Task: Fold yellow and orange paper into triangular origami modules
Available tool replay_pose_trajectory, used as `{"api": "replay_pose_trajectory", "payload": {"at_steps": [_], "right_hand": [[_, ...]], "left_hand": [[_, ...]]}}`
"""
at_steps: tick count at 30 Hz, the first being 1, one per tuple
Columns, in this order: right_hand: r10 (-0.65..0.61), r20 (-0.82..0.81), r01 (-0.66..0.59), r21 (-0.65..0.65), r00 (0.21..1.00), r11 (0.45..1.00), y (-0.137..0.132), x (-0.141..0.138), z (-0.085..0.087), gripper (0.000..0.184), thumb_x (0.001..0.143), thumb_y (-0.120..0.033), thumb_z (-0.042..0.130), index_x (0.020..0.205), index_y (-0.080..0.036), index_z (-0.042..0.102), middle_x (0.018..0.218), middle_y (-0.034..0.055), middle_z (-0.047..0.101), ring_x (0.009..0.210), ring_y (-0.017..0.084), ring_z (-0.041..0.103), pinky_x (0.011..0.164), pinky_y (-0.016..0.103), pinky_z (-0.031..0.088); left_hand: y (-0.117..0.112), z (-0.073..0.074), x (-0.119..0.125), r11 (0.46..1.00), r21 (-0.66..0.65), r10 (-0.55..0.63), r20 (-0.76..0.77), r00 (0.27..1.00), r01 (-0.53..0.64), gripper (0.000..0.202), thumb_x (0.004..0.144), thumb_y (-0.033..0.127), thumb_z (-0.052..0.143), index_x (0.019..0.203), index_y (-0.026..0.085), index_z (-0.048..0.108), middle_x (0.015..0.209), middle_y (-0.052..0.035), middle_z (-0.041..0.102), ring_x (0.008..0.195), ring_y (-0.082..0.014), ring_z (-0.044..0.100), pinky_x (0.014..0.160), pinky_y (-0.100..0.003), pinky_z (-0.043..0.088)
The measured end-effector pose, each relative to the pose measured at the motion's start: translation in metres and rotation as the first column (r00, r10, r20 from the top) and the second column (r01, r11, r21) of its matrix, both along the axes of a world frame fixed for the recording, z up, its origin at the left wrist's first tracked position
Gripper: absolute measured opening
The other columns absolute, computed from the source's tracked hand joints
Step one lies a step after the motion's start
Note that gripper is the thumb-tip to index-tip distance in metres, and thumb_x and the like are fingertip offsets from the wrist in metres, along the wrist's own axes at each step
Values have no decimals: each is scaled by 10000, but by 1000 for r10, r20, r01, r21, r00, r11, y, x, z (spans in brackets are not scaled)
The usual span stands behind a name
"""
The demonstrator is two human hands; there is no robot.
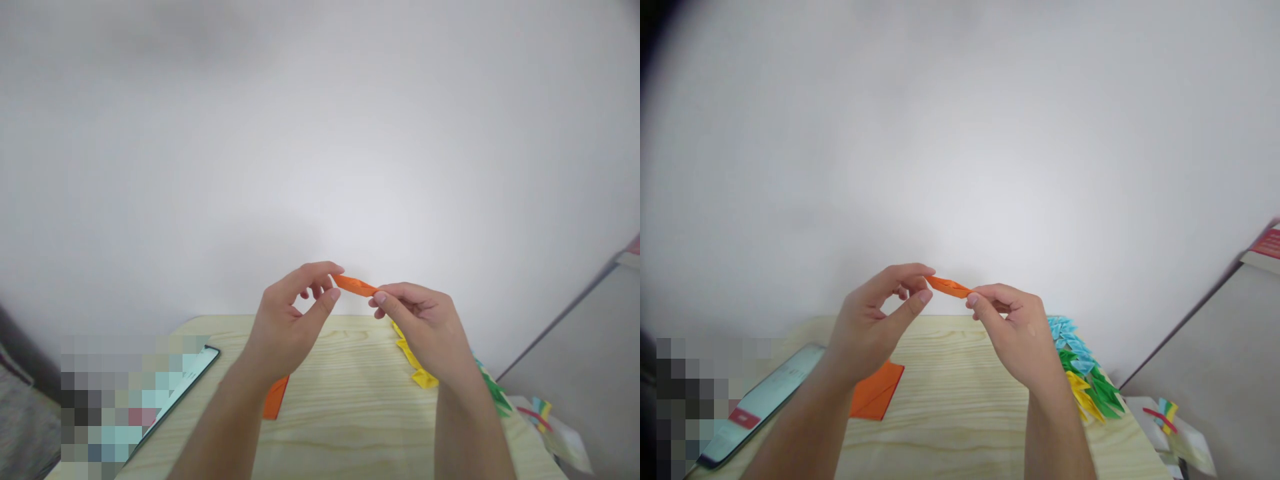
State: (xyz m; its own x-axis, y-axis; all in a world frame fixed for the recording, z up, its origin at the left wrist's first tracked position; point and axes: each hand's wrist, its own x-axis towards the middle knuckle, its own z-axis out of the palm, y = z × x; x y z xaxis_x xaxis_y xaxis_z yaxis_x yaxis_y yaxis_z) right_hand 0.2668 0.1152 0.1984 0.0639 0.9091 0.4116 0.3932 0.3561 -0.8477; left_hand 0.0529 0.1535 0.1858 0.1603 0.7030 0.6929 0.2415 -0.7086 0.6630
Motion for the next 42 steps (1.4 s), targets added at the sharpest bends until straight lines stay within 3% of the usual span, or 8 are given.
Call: {"api": "replay_pose_trajectory", "payload": {"at_steps": [10,16,19,26,31,34,38,42], "right_hand": [[-9,110,0,74,994,997,1,2,1,180,965,-368,690,917,-261,826,828,1,770,770,180,659,683,287,475],[-27,132,16,88,991,996,2,0,0,205,972,-375,671,927,-251,828,841,20,781,778,203,682,708,306,501],[-19,130,9,78,991,997,2,0,0,208,970,-379,671,930,-250,829,859,27,789,797,209,696,726,311,518],[-28,59,26,42,998,999,3,-1,-2,191,931,-406,728,1008,-258,822,911,37,807,832,222,738,742,327,566],[-18,14,16,135,1000,991,2,-3,-1,116,922,-332,736,953,-250,812,1068,55,797,934,222,741,793,325,598],[31,54,-37,120,998,992,2,-6,-3,84,920,-274,724,930,-255,805,1085,36,794,982,215,736,818,312,602],[44,65,-47,56,997,997,4,-8,-5,131,959,-282,674,954,-253,802,979,21,813,868,197,750,796,307,592],[5,116,-17,98,993,995,4,-10,-4,181,991,-308,632,922,-245,786,918,22,811,838,201,751,745,296,565]], "left_hand": [[2,-2,1,988,138,88,-151,985,-67,222,932,143,656,1119,259,685,929,1,703,865,-158,625,832,-313,489],[1,-2,1,985,62,167,-158,973,-159,190,931,205,662,1097,278,715,1012,-11,756,832,-158,665,501,-196,447],[-1,-1,0,992,41,128,-159,979,-123,141,945,219,646,1049,267,728,1007,-16,765,833,-165,680,444,-175,415],[0,0,-2,998,52,34,-233,972,-22,152,970,147,579,949,234,702,968,-26,753,888,-175,671,661,-248,514],[1,0,2,994,113,39,-305,952,-4,179,984,144,550,981,240,700,989,-37,753,922,-189,675,766,-286,531],[-1,1,6,993,121,35,-341,940,7,198,985,131,542,988,253,697,1016,-27,755,950,-189,675,802,-292,531],[-4,3,8,994,111,17,-342,939,22,196,986,131,545,983,249,700,1024,-28,749,952,-185,673,806,-289,530],[-4,3,9,995,87,-24,-335,942,56,204,997,139,532,969,245,703,1016,-35,745,944,-188,673,789,-292,528]]}}
